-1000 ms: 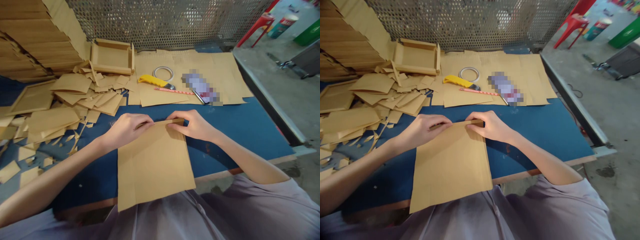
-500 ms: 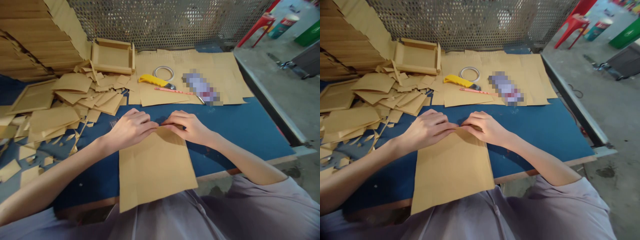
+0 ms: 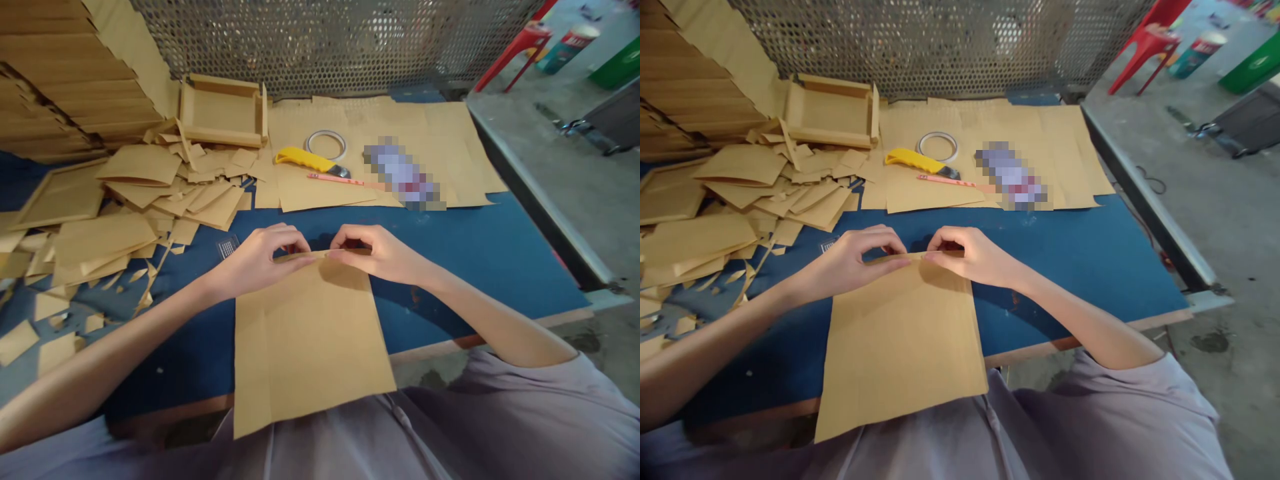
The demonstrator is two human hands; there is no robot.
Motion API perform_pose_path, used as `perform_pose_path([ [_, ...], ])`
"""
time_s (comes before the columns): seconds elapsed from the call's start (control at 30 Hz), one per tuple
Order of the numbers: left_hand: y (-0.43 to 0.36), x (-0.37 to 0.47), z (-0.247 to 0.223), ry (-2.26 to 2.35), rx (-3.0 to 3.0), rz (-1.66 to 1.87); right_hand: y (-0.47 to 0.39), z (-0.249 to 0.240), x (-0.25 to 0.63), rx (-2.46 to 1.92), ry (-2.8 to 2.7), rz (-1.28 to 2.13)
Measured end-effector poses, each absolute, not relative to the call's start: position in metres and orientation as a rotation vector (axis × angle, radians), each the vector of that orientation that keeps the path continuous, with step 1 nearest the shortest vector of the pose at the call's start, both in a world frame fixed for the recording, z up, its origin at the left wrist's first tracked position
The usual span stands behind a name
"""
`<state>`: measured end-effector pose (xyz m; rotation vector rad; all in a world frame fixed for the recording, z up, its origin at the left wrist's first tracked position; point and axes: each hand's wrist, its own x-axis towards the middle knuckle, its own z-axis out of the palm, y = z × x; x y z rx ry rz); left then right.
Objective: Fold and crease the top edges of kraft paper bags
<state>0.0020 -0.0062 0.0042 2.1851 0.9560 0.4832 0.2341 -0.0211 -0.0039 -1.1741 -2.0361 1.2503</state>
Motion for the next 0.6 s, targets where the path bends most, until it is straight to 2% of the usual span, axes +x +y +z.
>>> perform_pose_path([
  [0.17, 0.004, -0.006, 0.01, 1.024, 1.996, 0.4, -0.013, -0.005, 0.242, -1.256, -1.889, 1.285],
  [0.6, 0.032, -0.029, 0.01, 1.149, 1.806, 0.649, 0.016, -0.016, 0.27, -1.349, -1.367, 1.207],
])
